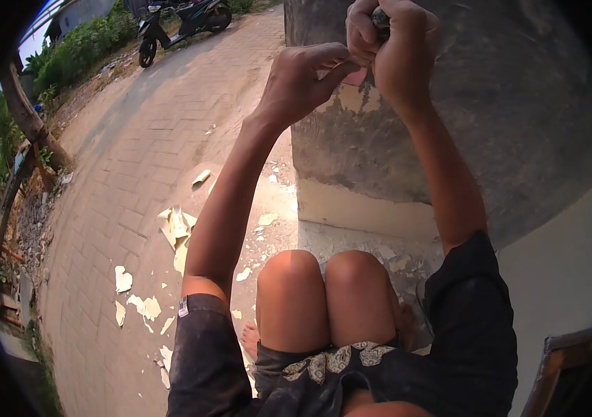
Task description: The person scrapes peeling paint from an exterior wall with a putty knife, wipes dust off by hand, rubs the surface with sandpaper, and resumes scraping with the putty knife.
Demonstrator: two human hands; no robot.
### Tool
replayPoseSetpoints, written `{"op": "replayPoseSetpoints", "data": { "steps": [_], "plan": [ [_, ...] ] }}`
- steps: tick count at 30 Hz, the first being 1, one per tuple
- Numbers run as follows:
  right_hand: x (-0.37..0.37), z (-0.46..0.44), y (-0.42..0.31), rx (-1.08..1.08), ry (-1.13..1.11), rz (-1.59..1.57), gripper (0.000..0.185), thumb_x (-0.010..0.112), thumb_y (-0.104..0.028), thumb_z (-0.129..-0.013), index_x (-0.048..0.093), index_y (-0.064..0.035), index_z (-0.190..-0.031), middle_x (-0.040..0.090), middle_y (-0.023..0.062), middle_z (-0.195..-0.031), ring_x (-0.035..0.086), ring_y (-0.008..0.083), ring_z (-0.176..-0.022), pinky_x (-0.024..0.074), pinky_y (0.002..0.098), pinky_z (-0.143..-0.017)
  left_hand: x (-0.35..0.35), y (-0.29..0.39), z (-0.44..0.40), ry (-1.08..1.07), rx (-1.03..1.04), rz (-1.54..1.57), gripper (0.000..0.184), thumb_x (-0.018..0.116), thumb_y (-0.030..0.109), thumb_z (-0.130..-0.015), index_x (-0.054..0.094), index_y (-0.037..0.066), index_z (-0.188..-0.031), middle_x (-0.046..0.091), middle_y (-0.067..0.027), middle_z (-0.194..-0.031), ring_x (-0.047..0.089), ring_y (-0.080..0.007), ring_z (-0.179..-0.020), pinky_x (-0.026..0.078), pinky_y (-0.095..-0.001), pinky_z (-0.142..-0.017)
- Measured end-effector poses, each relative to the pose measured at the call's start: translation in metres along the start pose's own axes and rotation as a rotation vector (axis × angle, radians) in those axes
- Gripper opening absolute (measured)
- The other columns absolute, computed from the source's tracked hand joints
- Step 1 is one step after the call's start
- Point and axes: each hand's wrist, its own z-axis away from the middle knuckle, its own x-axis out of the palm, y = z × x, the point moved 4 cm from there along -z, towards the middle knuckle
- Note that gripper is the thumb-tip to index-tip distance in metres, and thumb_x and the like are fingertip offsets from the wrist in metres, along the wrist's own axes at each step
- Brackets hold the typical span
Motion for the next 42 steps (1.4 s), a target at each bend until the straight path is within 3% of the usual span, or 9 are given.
{"op": "replayPoseSetpoints", "data": {
  "steps": [6,8,10,12,17,22,30,33,42],
  "plan": [
    [-0.005,-0.001,0.008,-0.036,0.109,-0.175,0.041,0.042,-0.021,-0.093,0.046,-0.0032,-0.057,0.041,0.0020,-0.052,0.031,0.0077,-0.044,0.0216,0.0250,-0.042,-0.003,0.007,0.000,0.062,0.136,-0.114,0.013,0.068,0.019,-0.087,0.068,0.012,-0.097,0.071,-0.0054,-0.083,0.067,-0.0242,-0.068,0.051,-0.0348,-0.059],
    [-0.019,-0.002,0.009,0.002,-0.166,-0.322,0.037,0.043,-0.023,-0.095,0.056,0.0001,-0.070,0.053,0.0091,-0.064,0.046,0.0123,-0.052,0.0339,0.0264,-0.049,0.003,0.002,0.000,0.047,0.110,-0.037,0.012,0.067,0.019,-0.087,0.068,0.012,-0.097,0.070,-0.0051,-0.082,0.067,-0.0249,-0.068,0.051,-0.0356,-0.059],
    [-0.025,-0.001,0.011,-0.010,-0.210,-0.319,0.036,0.039,-0.025,-0.094,0.052,-0.0014,-0.071,0.048,0.0086,-0.063,0.043,0.0140,-0.054,0.0344,0.0284,-0.051,0.001,0.007,-0.003,0.051,0.188,-0.097,0.011,0.066,0.019,-0.087,0.067,0.012,-0.096,0.069,-0.0048,-0.080,0.066,-0.0251,-0.067,0.051,-0.0367,-0.058],
    [-0.010,0.007,-0.001,-0.039,-0.047,-0.173,0.038,0.030,-0.028,-0.092,0.035,-0.0078,-0.060,0.027,0.0005,-0.051,0.022,0.0126,-0.048,0.0231,0.0309,-0.049,0.001,0.009,0.000,0.053,0.208,-0.161,0.010,0.066,0.019,-0.087,0.066,0.013,-0.095,0.068,-0.0048,-0.078,0.065,-0.0255,-0.067,0.051,-0.0375,-0.058],
    [-0.006,0.005,-0.001,0.031,-0.072,-0.204,0.035,0.031,-0.028,-0.090,0.033,-0.0081,-0.061,0.025,0.0006,-0.052,0.021,0.0131,-0.049,0.0218,0.0319,-0.050,0.000,-0.002,-0.001,-0.017,0.191,-0.272,0.016,0.069,0.017,-0.086,0.067,0.013,-0.102,0.069,-0.0055,-0.087,0.067,-0.0259,-0.072,0.052,-0.0359,-0.061],
    [-0.011,0.002,0.012,0.086,-0.056,-0.228,0.036,0.032,-0.029,-0.090,0.032,-0.0080,-0.061,0.025,0.0007,-0.051,0.021,0.0133,-0.049,0.0214,0.0317,-0.050,0.005,-0.007,0.005,0.014,0.214,-0.221,0.015,0.068,0.017,-0.086,0.066,0.013,-0.101,0.068,-0.0057,-0.084,0.065,-0.0264,-0.068,0.052,-0.0364,-0.059],
    [0.001,0.008,-0.004,0.028,-0.042,-0.057,0.036,0.032,-0.029,-0.089,0.032,-0.0074,-0.060,0.024,0.0005,-0.051,0.019,0.0138,-0.050,0.0207,0.0321,-0.050,0.003,-0.002,0.004,0.021,0.166,-0.259,0.011,0.067,0.018,-0.087,0.066,0.014,-0.097,0.066,-0.0040,-0.083,0.063,-0.0246,-0.064,0.051,-0.0359,-0.056],
    [-0.013,0.007,0.000,-0.054,-0.138,-0.274,0.035,0.032,-0.029,-0.089,0.031,-0.0077,-0.060,0.024,0.0007,-0.051,0.019,0.0138,-0.050,0.0209,0.0327,-0.050,0.002,-0.003,0.001,0.008,0.177,-0.247,0.011,0.067,0.019,-0.087,0.064,0.013,-0.096,0.065,-0.0038,-0.082,0.062,-0.0241,-0.063,0.050,-0.0362,-0.055],
    [0.000,0.008,-0.010,-0.027,-0.070,-0.096,0.036,0.031,-0.030,-0.089,0.033,-0.0077,-0.061,0.025,0.0008,-0.051,0.019,0.0140,-0.050,0.0224,0.0328,-0.051,0.000,-0.005,0.001,-0.017,0.187,-0.266,0.014,0.068,0.018,-0.086,0.064,0.013,-0.098,0.065,-0.0044,-0.084,0.063,-0.0257,-0.065,0.050,-0.0373,-0.055]
  ]
}}
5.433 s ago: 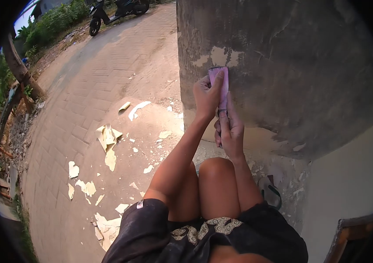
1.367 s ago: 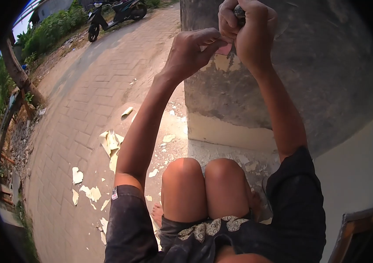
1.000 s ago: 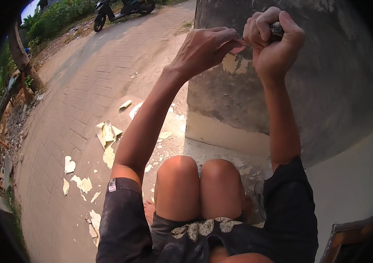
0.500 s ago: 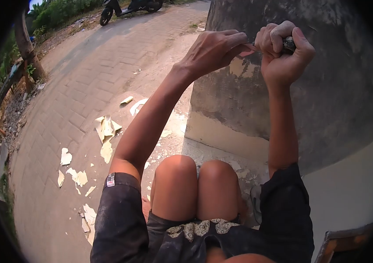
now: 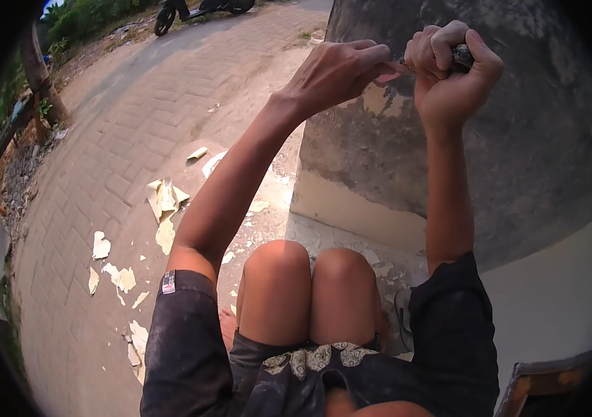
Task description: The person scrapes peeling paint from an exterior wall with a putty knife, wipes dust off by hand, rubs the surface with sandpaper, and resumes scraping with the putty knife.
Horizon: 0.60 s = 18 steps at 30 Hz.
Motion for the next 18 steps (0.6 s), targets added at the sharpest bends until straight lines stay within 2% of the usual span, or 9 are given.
{"op": "replayPoseSetpoints", "data": {
  "steps": [4,5,7,10,14,18],
  "plan": [
    [-0.003,0.001,0.006,0.080,0.021,0.001,0.036,0.030,-0.030,-0.089,0.033,-0.0079,-0.061,0.025,0.0004,-0.051,0.021,0.0141,-0.051,0.0233,0.0324,-0.051,0.003,0.002,0.002,0.047,0.042,0.003,0.013,0.066,0.017,-0.087,0.059,0.011,-0.097,0.064,-0.0062,-0.081,0.063,-0.0277,-0.064,0.049,-0.0388,-0.053],
    [-0.003,0.001,0.003,0.045,0.028,0.014,0.036,0.031,-0.030,-0.089,0.033,-0.0079,-0.061,0.025,0.0006,-0.051,0.021,0.0141,-0.051,0.0233,0.0323,-0.051,0.001,0.003,-0.001,0.057,0.061,-0.005,0.013,0.064,0.016,-0.088,0.056,0.010,-0.096,0.064,-0.0069,-0.080,0.063,-0.0283,-0.063,0.049,-0.0391,-0.051],
    [-0.001,0.001,-0.001,-0.013,0.025,0.035,0.036,0.031,-0.030,-0.089,0.033,-0.0079,-0.061,0.025,0.0009,-0.052,0.021,0.0142,-0.051,0.0233,0.0321,-0.051,-0.001,0.002,-0.007,0.047,0.093,0.005,0.014,0.065,0.016,-0.088,0.056,0.010,-0.097,0.064,-0.0073,-0.080,0.062,-0.0283,-0.063,0.050,-0.0393,-0.052],
    [-0.004,0.003,0.010,0.071,0.042,0.077,0.036,0.032,-0.030,-0.089,0.033,-0.0079,-0.061,0.026,0.0011,-0.052,0.022,0.0142,-0.051,0.0228,0.0319,-0.050,0.005,0.002,0.003,0.052,0.073,0.032,0.014,0.065,0.016,-0.088,0.056,0.010,-0.097,0.064,-0.0073,-0.080,0.062,-0.0283,-0.063,0.050,-0.0397,-0.053],
    [-0.003,0.010,-0.004,-0.015,0.028,0.065,0.036,0.031,-0.028,-0.090,0.033,-0.0075,-0.061,0.027,0.0013,-0.051,0.023,0.0136,-0.050,0.0231,0.0318,-0.050,0.000,0.010,-0.003,0.047,0.082,0.037,0.013,0.065,0.016,-0.088,0.057,0.011,-0.096,0.063,-0.0075,-0.080,0.062,-0.0284,-0.063,0.050,-0.0399,-0.053],
    [-0.002,0.005,0.000,0.030,-0.018,0.096,0.036,0.031,-0.029,-0.090,0.032,-0.0073,-0.061,0.027,0.0010,-0.052,0.022,0.0135,-0.050,0.0233,0.0316,-0.050,0.004,0.008,-0.001,0.063,0.070,0.069,0.012,0.065,0.017,-0.088,0.057,0.010,-0.095,0.063,-0.0072,-0.079,0.062,-0.0283,-0.063,0.049,-0.0397,-0.052]
  ]
}}
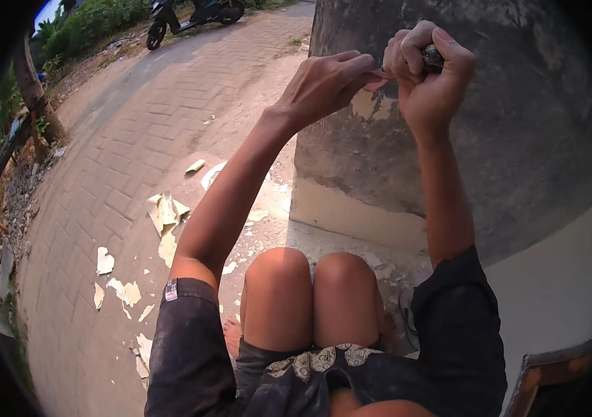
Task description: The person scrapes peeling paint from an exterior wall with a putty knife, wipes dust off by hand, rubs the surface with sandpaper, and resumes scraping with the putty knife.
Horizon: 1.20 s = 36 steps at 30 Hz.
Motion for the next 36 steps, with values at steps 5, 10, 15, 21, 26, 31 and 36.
{"op": "replayPoseSetpoints", "data": {
  "steps": [5,10,15,21,26,31,36],
  "plan": [
    [-0.002,0.001,0.002,0.018,-0.013,-0.044,0.036,0.032,-0.029,-0.091,0.031,-0.0073,-0.062,0.025,0.0007,-0.052,0.022,0.0137,-0.050,0.0228,0.0316,-0.050,0.003,0.000,0.003,0.011,0.002,-0.021,0.012,0.065,0.017,-0.087,0.059,0.010,-0.094,0.063,-0.0069,-0.078,0.063,-0.0283,-0.063,0.049,-0.0391,-0.052],
    [-0.011,0.008,0.018,0.103,0.042,-0.022,0.037,0.031,-0.029,-0.090,0.033,-0.0072,-0.060,0.027,0.0011,-0.052,0.024,0.0137,-0.049,0.0235,0.0318,-0.050,0.018,-0.002,0.016,0.010,-0.027,0.014,0.012,0.065,0.018,-0.088,0.060,0.010,-0.096,0.063,-0.0070,-0.079,0.063,-0.0293,-0.065,0.050,-0.0386,-0.053],
    [-0.009,0.015,0.001,-0.011,0.012,-0.013,0.036,0.031,-0.027,-0.090,0.034,-0.0076,-0.059,0.028,0.0017,-0.050,0.023,0.0135,-0.047,0.0239,0.0317,-0.050,0.008,0.012,0.000,0.017,0.019,-0.079,0.014,0.065,0.020,-0.088,0.057,0.009,-0.093,0.061,-0.0062,-0.079,0.062,-0.0292,-0.063,0.050,-0.0387,-0.050],
    [-0.011,0.015,-0.008,-0.139,-0.037,-0.091,0.035,0.030,-0.028,-0.089,0.034,-0.0080,-0.060,0.029,0.0021,-0.050,0.023,0.0136,-0.049,0.0227,0.0319,-0.050,0.007,0.010,0.003,0.023,0.035,-0.085,0.013,0.063,0.022,-0.090,0.058,0.011,-0.093,0.060,-0.0058,-0.079,0.061,-0.0278,-0.060,0.048,-0.0379,-0.049],
    [-0.012,0.018,0.011,0.033,0.088,-0.001,0.036,0.031,-0.029,-0.087,0.033,-0.0082,-0.059,0.029,0.0019,-0.049,0.021,0.0129,-0.047,0.0229,0.0313,-0.050,0.012,0.003,0.012,-0.078,-0.053,-0.049,0.014,0.067,0.016,-0.087,0.059,0.011,-0.096,0.061,-0.0053,-0.083,0.063,-0.0283,-0.067,0.049,-0.0387,-0.053],
    [-0.009,0.020,-0.002,-0.122,-0.004,-0.097,0.034,0.031,-0.029,-0.087,0.032,-0.0083,-0.060,0.027,0.0018,-0.050,0.023,0.0140,-0.048,0.0230,0.0319,-0.050,0.007,0.004,0.008,-0.038,-0.064,-0.083,0.013,0.067,0.018,-0.087,0.059,0.011,-0.095,0.061,-0.0049,-0.082,0.063,-0.0281,-0.066,0.049,-0.0385,-0.052],
    [-0.009,0.006,-0.005,-0.072,-0.012,-0.136,0.035,0.030,-0.029,-0.088,0.033,-0.0088,-0.060,0.026,0.0013,-0.050,0.021,0.0138,-0.049,0.0233,0.0326,-0.051,0.004,0.001,0.000,-0.021,-0.034,-0.067,0.013,0.067,0.019,-0.087,0.059,0.010,-0.092,0.061,-0.0055,-0.081,0.062,-0.0282,-0.064,0.049,-0.0383,-0.052]
  ]
}}
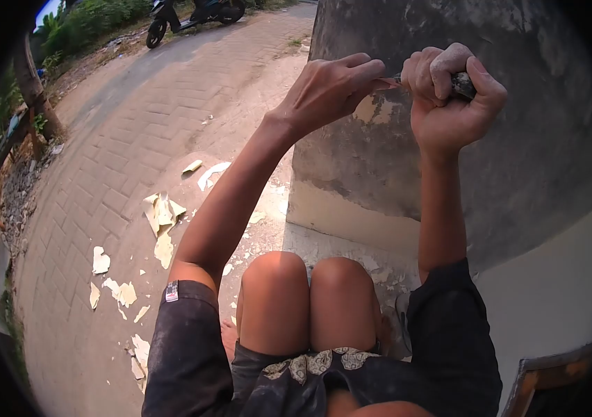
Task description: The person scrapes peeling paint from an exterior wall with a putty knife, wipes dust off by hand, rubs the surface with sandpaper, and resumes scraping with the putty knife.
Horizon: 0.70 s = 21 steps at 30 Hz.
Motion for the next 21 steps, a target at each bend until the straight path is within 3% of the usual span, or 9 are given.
{"op": "replayPoseSetpoints", "data": {
  "steps": [12,14,18,21],
  "plan": [
    [-0.005,0.003,0.003,0.021,0.032,0.016,0.035,0.032,-0.030,-0.088,0.032,-0.0090,-0.059,0.026,0.0013,-0.051,0.019,0.0144,-0.050,0.0221,0.0328,-0.051,0.006,-0.001,0.002,0.017,0.013,0.034,0.014,0.068,0.019,-0.087,0.059,0.009,-0.091,0.059,-0.0063,-0.078,0.059,-0.0283,-0.063,0.047,-0.0390,-0.051],
    [-0.006,0.006,0.008,0.113,0.102,0.013,0.035,0.031,-0.030,-0.088,0.031,-0.0093,-0.059,0.025,0.0009,-0.050,0.019,0.0141,-0.050,0.0220,0.0326,-0.051,0.010,0.000,0.010,0.008,-0.007,0.046,0.014,0.067,0.018,-0.086,0.059,0.008,-0.092,0.059,-0.0066,-0.079,0.060,-0.0284,-0.063,0.047,-0.0393,-0.052],
    [-0.004,0.011,0.000,-0.028,-0.004,-0.037,0.036,0.031,-0.029,-0.089,0.030,-0.0097,-0.059,0.024,0.0003,-0.050,0.019,0.0138,-0.049,0.0217,0.0321,-0.050,0.007,0.005,0.004,-0.017,-0.020,0.017,0.013,0.067,0.015,-0.086,0.058,0.008,-0.092,0.060,-0.0074,-0.080,0.061,-0.0294,-0.065,0.048,-0.0399,-0.052],
    [-0.012,0.010,0.019,0.105,0.108,-0.024,0.036,0.032,-0.031,-0.088,0.030,-0.0098,-0.059,0.026,0.0003,-0.049,0.019,0.0137,-0.048,0.0218,0.0320,-0.050,0.016,0.001,0.022,-0.041,-0.054,0.049,0.014,0.067,0.015,-0.086,0.057,0.008,-0.092,0.059,-0.0078,-0.081,0.060,-0.0308,-0.065,0.048,-0.0401,-0.052]
  ]
}}
